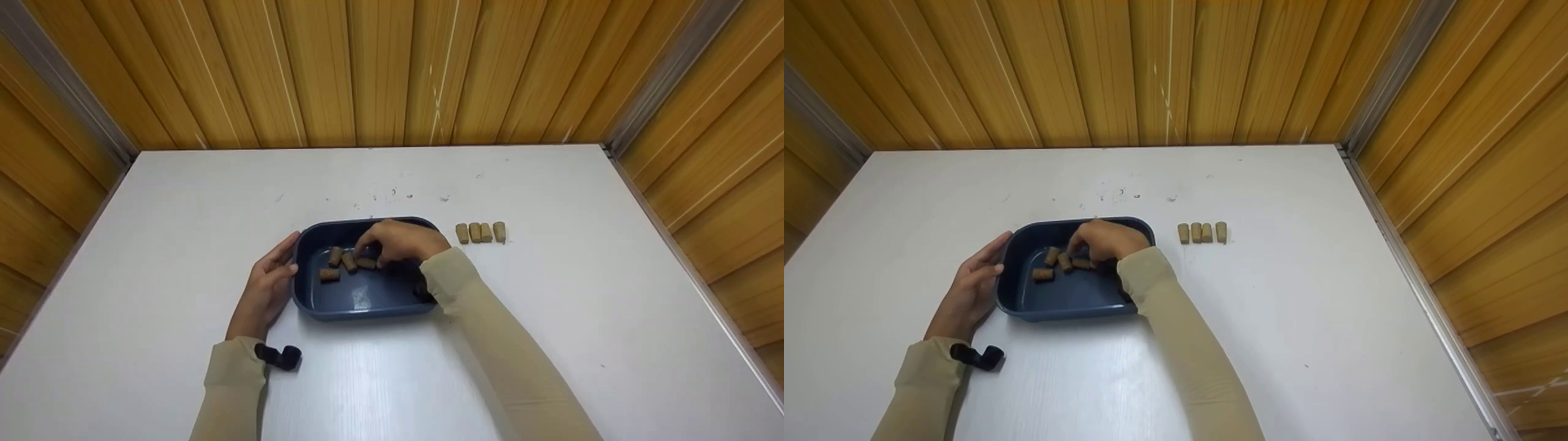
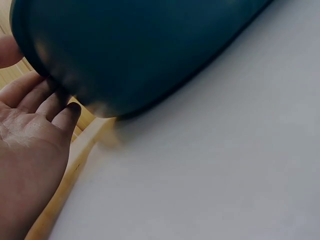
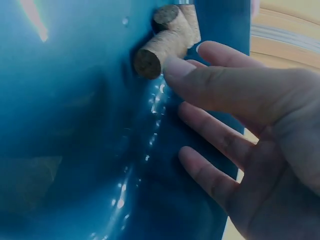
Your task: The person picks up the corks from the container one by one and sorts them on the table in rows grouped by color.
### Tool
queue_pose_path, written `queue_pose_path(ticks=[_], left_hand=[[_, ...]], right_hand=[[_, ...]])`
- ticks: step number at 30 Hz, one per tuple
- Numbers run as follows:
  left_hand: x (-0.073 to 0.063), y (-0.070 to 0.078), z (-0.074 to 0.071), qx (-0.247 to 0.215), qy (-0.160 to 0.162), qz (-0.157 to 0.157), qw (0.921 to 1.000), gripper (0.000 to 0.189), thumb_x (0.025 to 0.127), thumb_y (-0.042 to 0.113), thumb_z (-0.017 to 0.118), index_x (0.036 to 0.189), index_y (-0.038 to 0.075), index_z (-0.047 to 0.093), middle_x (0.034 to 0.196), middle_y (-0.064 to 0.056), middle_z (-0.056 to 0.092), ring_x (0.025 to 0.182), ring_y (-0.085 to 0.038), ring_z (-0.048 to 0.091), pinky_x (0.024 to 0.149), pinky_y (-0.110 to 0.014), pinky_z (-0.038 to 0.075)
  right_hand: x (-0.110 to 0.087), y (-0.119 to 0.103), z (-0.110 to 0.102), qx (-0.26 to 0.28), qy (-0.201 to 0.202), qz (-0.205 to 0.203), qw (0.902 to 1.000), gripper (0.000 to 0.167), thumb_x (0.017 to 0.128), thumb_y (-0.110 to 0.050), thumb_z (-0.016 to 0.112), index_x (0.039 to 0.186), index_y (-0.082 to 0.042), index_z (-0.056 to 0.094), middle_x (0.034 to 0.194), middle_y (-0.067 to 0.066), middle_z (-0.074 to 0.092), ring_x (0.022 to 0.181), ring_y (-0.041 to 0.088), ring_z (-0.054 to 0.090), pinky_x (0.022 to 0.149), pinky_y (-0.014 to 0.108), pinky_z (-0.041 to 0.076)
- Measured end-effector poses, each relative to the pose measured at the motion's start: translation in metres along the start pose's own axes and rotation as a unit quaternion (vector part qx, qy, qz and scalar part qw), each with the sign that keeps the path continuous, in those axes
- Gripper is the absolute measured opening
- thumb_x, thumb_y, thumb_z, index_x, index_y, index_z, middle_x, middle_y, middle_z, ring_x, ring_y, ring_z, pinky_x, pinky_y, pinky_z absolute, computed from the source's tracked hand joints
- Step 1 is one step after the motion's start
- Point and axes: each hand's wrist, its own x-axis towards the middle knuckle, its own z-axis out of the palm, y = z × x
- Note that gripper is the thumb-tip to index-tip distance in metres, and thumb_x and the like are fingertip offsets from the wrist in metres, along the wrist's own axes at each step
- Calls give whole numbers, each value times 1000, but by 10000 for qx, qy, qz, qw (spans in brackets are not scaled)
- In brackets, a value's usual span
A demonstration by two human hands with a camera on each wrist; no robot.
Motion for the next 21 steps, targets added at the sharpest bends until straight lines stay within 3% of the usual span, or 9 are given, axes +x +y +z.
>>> queue_pose_path(ticks=[9,15,21], left_hand=[[0,1,1,-11,-106,43,9999,62,87,-14,41,147,-7,25,157,-21,22,141,-13,36,109,-18,36],[0,1,1,8,-54,-5,10000,63,87,-12,42,148,-5,28,156,-16,28,133,-5,44,111,-19,35],[1,0,-1,39,-15,16,10000,63,87,-13,44,148,-6,27,157,-19,25,136,-8,42,110,-20,36]], right_hand=[[4,5,6,-37,9,3,10000,51,75,9,70,118,-20,70,122,2,66,100,19,59,84,29,52],[4,8,9,54,72,-21,10000,45,76,4,73,115,-19,71,117,1,67,102,17,60,89,30,52],[5,6,10,-1,39,-1,10000,43,78,-2,75,117,-17,69,118,1,67,104,15,60,92,30,52]])
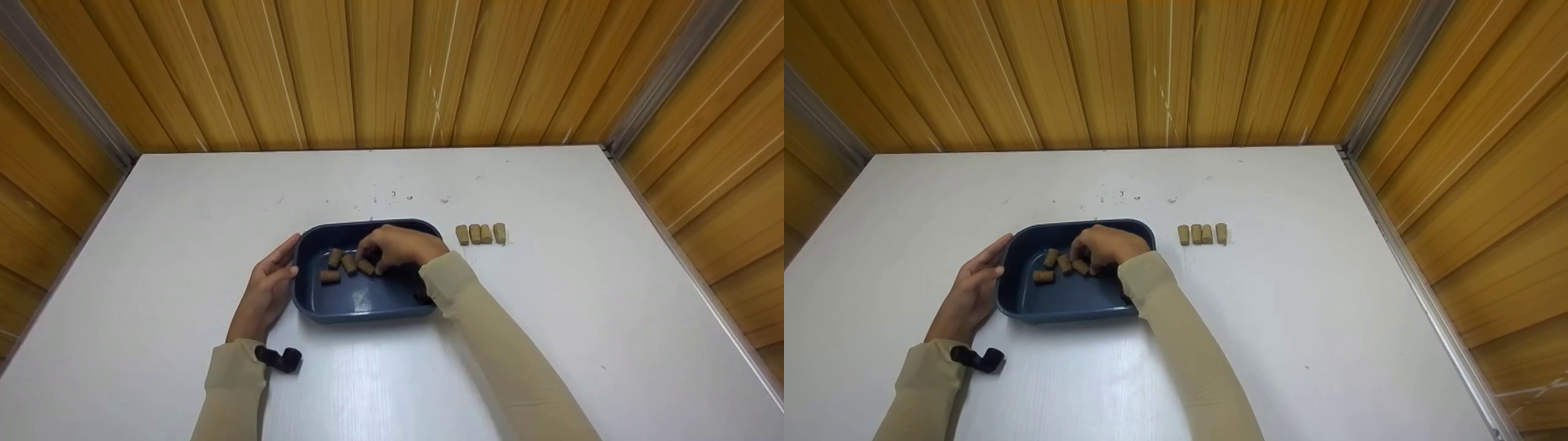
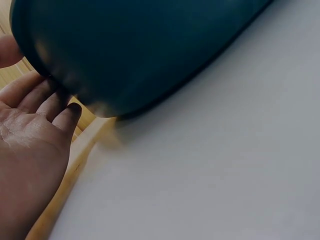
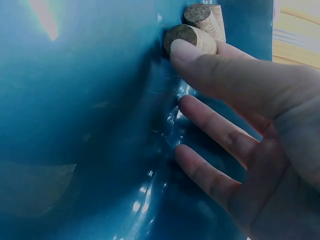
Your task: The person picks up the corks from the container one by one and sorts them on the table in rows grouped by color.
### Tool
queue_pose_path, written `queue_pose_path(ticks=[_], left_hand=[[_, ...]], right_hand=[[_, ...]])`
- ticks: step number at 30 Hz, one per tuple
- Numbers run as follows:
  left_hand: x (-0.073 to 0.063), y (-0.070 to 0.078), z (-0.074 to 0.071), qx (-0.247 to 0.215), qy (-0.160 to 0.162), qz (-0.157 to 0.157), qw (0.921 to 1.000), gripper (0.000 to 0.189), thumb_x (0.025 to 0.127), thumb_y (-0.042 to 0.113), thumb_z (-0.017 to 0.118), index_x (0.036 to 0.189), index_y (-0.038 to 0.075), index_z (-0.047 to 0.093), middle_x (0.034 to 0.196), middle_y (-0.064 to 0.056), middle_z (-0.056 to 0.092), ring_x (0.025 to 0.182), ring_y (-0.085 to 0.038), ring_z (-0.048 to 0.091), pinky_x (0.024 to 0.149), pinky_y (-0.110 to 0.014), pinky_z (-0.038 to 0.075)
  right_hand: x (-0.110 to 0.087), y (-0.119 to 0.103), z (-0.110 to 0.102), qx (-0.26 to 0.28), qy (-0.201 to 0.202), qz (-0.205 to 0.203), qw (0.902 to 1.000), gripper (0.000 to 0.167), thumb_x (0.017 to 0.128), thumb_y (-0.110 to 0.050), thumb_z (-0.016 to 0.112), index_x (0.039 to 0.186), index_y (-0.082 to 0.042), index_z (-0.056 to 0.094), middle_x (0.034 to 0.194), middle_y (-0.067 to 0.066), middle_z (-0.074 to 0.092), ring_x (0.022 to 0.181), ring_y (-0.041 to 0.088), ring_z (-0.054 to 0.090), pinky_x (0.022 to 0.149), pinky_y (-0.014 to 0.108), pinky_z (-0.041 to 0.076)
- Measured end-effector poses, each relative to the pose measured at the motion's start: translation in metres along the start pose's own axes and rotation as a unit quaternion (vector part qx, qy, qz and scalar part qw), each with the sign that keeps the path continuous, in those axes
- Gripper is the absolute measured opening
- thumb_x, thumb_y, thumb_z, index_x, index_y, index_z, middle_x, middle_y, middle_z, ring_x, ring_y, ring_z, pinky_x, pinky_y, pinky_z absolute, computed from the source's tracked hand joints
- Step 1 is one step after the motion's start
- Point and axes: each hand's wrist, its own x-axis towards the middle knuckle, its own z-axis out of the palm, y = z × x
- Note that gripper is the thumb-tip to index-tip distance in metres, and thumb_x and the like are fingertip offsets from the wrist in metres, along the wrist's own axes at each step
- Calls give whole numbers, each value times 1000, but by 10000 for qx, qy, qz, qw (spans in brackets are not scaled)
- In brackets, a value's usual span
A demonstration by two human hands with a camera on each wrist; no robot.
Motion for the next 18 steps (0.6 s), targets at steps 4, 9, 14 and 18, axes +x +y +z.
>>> queue_pose_path(ticks=[4,9,14,18], left_hand=[[0,0,0,35,-10,2,10000,63,87,-13,43,148,-6,27,157,-19,25,135,-8,43,110,-20,37],[-1,0,1,27,-55,50,10000,63,87,-14,40,148,-7,25,158,-21,22,140,-12,38,110,-19,36],[-1,0,1,22,-75,90,9999,63,87,-14,40,148,-8,24,157,-21,22,141,-14,35,110,-20,36],[-1,0,0,80,-107,90,9999,62,88,-14,40,148,-8,24,158,-22,20,138,-8,40,110,-19,36]], right_hand=[[-1,0,-1,31,-23,-31,10000,42,78,0,73,117,-17,70,116,2,68,102,16,61,89,30,53],[-6,0,-7,262,8,-4,9997,41,78,3,70,115,-15,70,112,4,69,101,17,62,88,30,53],[-11,0,-16,309,70,2,9995,42,79,0,72,118,-14,69,112,4,69,99,16,61,87,32,53],[-18,0,-24,290,121,-103,9995,42,80,-3,73,121,-12,67,114,6,68,101,18,61,90,32,53]])
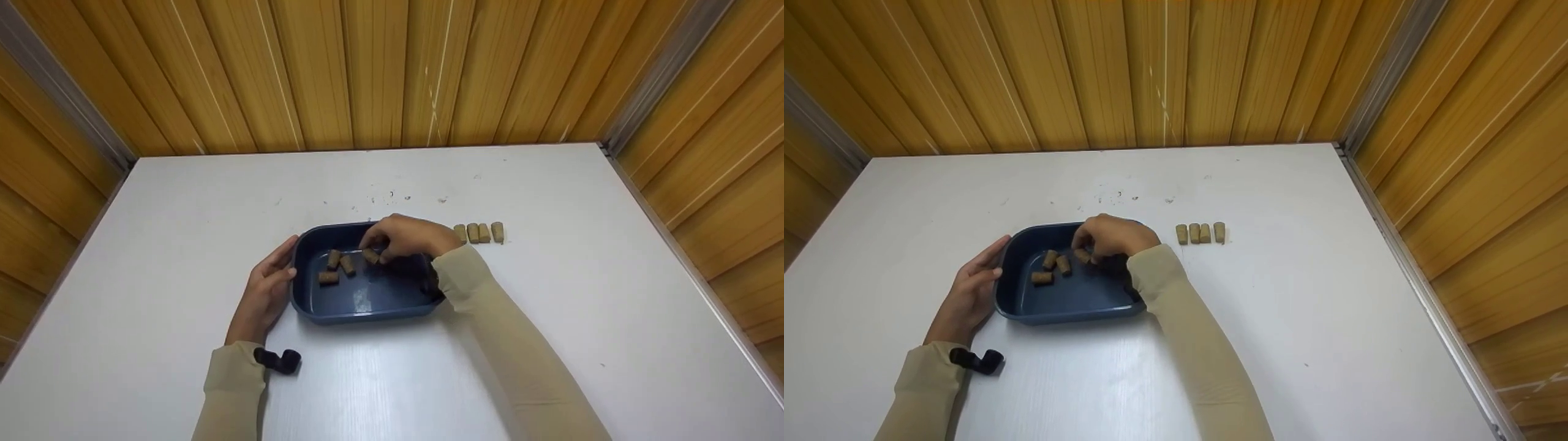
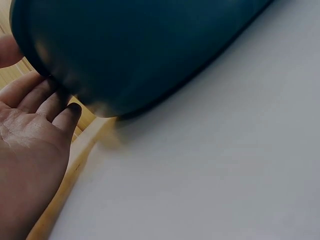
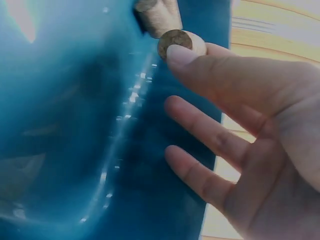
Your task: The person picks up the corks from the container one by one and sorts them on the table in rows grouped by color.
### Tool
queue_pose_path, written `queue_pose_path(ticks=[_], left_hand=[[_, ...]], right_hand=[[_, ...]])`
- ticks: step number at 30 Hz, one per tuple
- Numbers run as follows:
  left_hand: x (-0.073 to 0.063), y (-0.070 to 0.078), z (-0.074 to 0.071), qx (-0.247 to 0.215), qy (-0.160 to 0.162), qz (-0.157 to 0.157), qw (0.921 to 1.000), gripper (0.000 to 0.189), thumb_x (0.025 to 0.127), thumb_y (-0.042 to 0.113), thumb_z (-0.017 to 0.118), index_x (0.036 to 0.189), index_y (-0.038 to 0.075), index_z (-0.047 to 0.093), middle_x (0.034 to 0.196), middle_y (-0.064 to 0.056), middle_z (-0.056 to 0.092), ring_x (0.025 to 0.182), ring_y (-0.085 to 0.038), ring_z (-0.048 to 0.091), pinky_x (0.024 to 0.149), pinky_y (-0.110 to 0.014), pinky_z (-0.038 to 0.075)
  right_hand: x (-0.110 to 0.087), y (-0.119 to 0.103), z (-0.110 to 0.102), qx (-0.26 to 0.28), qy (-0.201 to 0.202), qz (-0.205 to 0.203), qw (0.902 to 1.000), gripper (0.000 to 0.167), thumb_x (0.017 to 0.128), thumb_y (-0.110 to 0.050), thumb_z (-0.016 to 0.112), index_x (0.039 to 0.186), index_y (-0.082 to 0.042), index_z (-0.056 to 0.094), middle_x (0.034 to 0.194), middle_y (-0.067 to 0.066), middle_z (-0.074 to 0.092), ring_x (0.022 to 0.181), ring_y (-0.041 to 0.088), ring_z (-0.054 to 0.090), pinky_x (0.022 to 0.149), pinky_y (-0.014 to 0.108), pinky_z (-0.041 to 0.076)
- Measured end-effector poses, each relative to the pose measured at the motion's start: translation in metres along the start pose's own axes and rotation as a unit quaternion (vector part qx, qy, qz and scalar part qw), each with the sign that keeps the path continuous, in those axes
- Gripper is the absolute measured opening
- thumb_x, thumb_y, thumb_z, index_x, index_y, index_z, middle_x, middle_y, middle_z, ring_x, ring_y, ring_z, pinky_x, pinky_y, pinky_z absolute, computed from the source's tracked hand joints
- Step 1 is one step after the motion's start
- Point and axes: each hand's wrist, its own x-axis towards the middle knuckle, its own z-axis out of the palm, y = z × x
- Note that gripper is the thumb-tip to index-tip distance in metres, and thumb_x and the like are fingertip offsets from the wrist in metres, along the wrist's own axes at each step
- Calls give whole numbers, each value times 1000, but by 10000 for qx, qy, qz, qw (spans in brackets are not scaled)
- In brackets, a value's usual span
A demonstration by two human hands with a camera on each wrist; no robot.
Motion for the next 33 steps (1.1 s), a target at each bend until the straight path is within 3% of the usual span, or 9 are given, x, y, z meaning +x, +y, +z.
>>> queue_pose_path(ticks=[6,16,21,26,33], left_hand=[[0,0,-1,9,25,-8,10000,63,87,-14,40,147,-9,24,158,-22,21,133,-3,43,110,-18,35],[1,-1,-1,48,79,-53,9999,63,86,-14,40,147,-8,26,157,-21,23,137,-8,40,110,-19,35],[2,-1,0,1,193,-28,9998,64,84,-15,40,146,-9,27,156,-21,27,132,-6,45,109,-19,37],[2,-1,0,-97,178,-52,9998,65,84,-15,41,147,-8,26,157,-20,25,132,-5,45,109,-19,37],[1,0,-1,-27,137,-107,9998,65,85,-14,42,148,-7,26,158,-19,23,141,-12,35,110,-19,35]], right_hand=[[-13,5,-12,92,227,-51,9997,42,82,-5,72,124,-12,66,118,5,68,108,18,61,96,34,51],[-42,21,-25,598,637,94,9961,41,83,-6,70,124,-12,65,121,6,66,115,21,58,100,39,49],[-55,33,-24,771,1040,-183,9914,40,84,-7,70,124,-10,65,122,8,66,119,24,57,103,43,47],[-67,46,-17,713,1710,-446,9817,38,84,-7,70,122,-6,65,118,10,67,112,27,60,100,47,48],[-91,64,-4,698,2712,-608,9581,39,82,-4,73,119,-5,66,115,11,66,103,33,61,91,49,52]])
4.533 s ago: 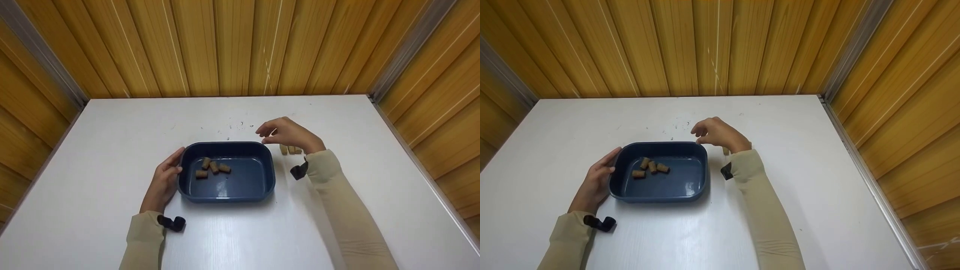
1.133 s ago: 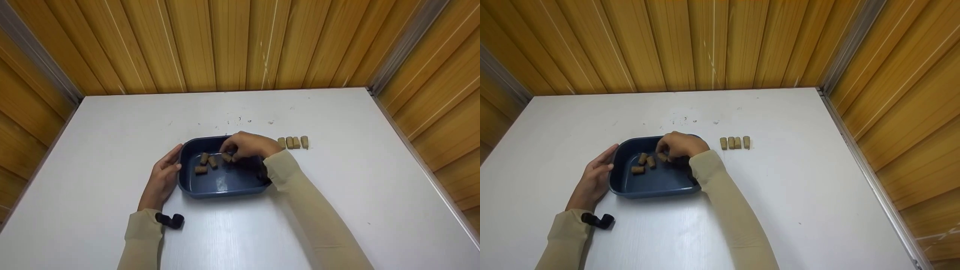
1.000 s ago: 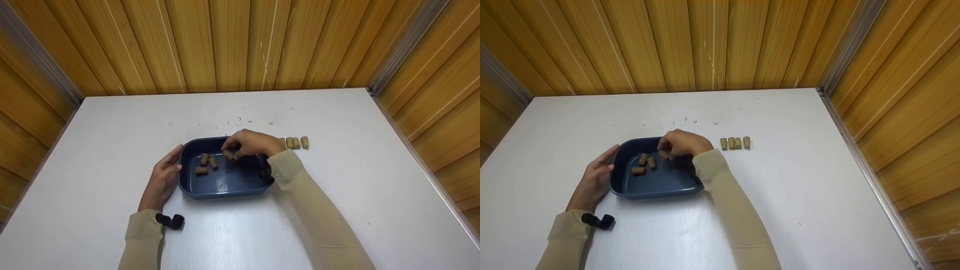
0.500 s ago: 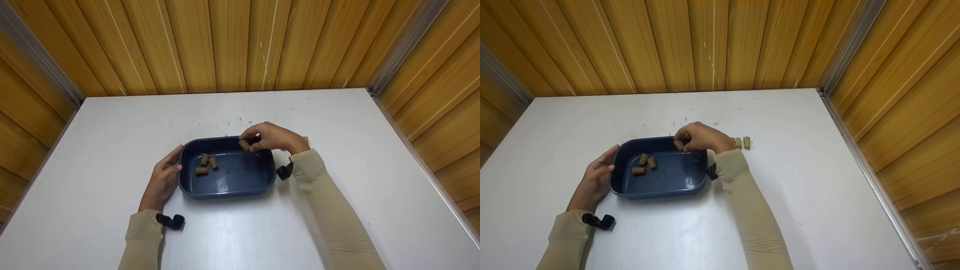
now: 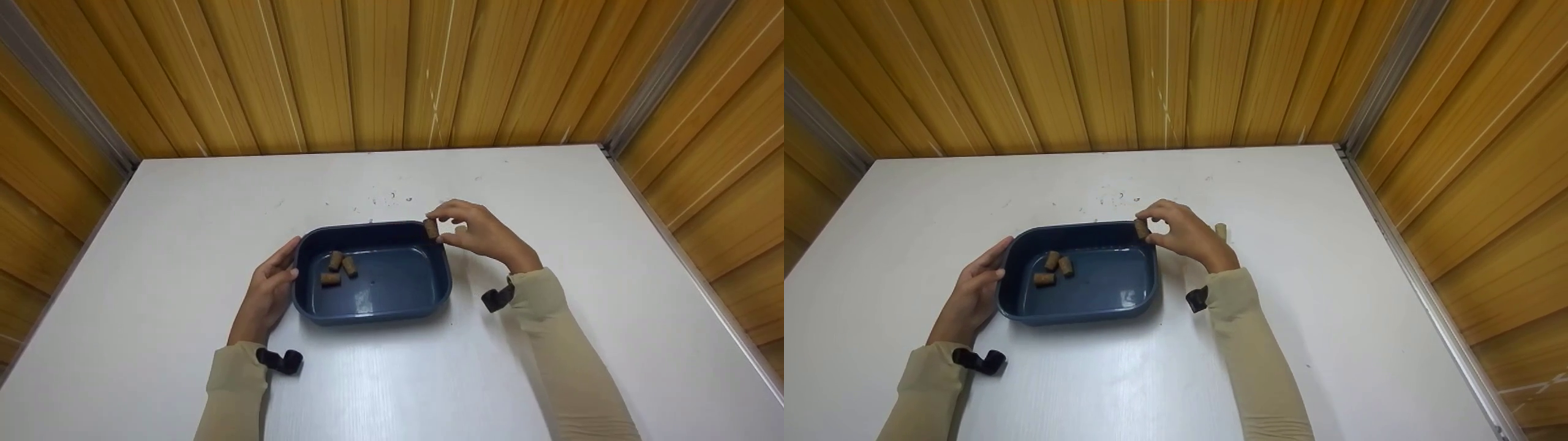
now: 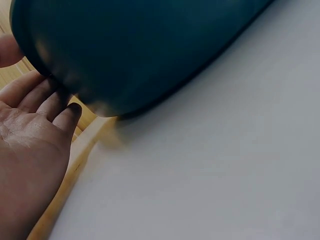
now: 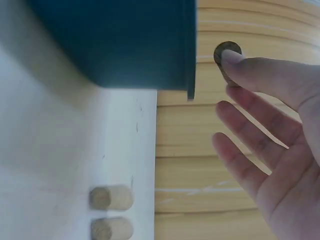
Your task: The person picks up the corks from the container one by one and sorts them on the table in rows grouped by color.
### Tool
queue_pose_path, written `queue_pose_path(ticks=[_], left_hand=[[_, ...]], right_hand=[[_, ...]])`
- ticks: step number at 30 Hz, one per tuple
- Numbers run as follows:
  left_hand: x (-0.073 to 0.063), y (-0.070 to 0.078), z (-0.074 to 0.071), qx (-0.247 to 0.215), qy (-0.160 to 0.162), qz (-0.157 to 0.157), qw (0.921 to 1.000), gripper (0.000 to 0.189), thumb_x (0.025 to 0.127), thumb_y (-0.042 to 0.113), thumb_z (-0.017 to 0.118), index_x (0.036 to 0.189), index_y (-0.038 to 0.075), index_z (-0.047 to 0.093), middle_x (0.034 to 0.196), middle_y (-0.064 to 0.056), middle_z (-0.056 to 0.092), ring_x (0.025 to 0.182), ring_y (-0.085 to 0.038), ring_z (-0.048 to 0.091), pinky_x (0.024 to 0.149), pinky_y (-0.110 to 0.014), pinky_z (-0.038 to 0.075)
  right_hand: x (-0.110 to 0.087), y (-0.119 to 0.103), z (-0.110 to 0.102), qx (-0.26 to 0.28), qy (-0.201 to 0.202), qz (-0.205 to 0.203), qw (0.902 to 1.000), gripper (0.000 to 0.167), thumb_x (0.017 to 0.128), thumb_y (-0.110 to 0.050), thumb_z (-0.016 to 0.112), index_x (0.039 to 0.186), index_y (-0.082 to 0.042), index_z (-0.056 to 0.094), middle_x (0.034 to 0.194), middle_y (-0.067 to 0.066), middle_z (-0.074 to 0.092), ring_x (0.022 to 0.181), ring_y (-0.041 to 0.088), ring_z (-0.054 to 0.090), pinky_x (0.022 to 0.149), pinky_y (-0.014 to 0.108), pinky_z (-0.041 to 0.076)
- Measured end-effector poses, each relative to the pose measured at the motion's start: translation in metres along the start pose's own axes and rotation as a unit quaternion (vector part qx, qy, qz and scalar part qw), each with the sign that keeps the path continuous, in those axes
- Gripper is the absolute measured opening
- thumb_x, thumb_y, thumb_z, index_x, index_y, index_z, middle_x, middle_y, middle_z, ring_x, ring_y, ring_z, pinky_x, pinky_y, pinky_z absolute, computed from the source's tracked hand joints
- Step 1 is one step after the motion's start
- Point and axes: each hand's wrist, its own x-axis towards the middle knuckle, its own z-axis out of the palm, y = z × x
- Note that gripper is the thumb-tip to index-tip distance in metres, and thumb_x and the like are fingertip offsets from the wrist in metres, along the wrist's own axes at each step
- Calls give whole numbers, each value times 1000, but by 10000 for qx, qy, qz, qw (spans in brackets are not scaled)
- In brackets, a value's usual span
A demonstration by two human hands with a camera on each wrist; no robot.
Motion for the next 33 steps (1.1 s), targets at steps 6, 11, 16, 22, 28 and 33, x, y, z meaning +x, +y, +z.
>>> queue_pose_path(ticks=[6,11,16,22,28,33], left_hand=[[-1,-1,0,-41,4,-30,10000,65,86,-13,43,148,-5,27,157,-18,25,140,-13,37,111,-21,35],[-1,-1,1,-80,-30,11,10000,64,86,-14,43,148,-7,26,157,-19,24,139,-11,39,110,-21,36],[-1,-1,1,-8,-93,46,9999,64,86,-13,41,148,-7,25,157,-20,23,138,-9,40,110,-20,36],[0,-1,0,65,-131,121,9998,63,86,-13,40,148,-7,25,157,-21,22,136,-7,41,110,-19,36],[0,-1,0,85,-186,153,9997,63,87,-13,41,147,-8,25,157,-22,22,132,-3,44,109,-18,36],[0,0,-1,37,-169,121,9998,63,87,-14,41,147,-8,25,157,-22,23,134,-5,43,110,-19,36]], right_hand=[[-21,14,0,17,453,142,9989,37,82,1,70,118,-4,67,116,12,64,100,33,63,85,45,55],[-35,25,2,88,458,382,9982,39,81,2,71,120,-1,65,116,14,63,99,32,62,85,46,56],[-44,33,5,128,361,696,9968,43,81,2,71,123,0,63,118,14,62,101,33,62,89,49,54],[-49,37,7,98,266,1072,9938,45,81,3,70,125,-2,63,122,16,62,104,35,62,91,49,51],[-53,41,9,-57,176,1313,9912,40,80,1,70,120,-2,66,116,16,63,99,33,62,86,46,49],[-53,41,10,39,86,1429,9897,41,80,3,69,121,-1,64,115,18,59,99,34,62,85,45,51]])
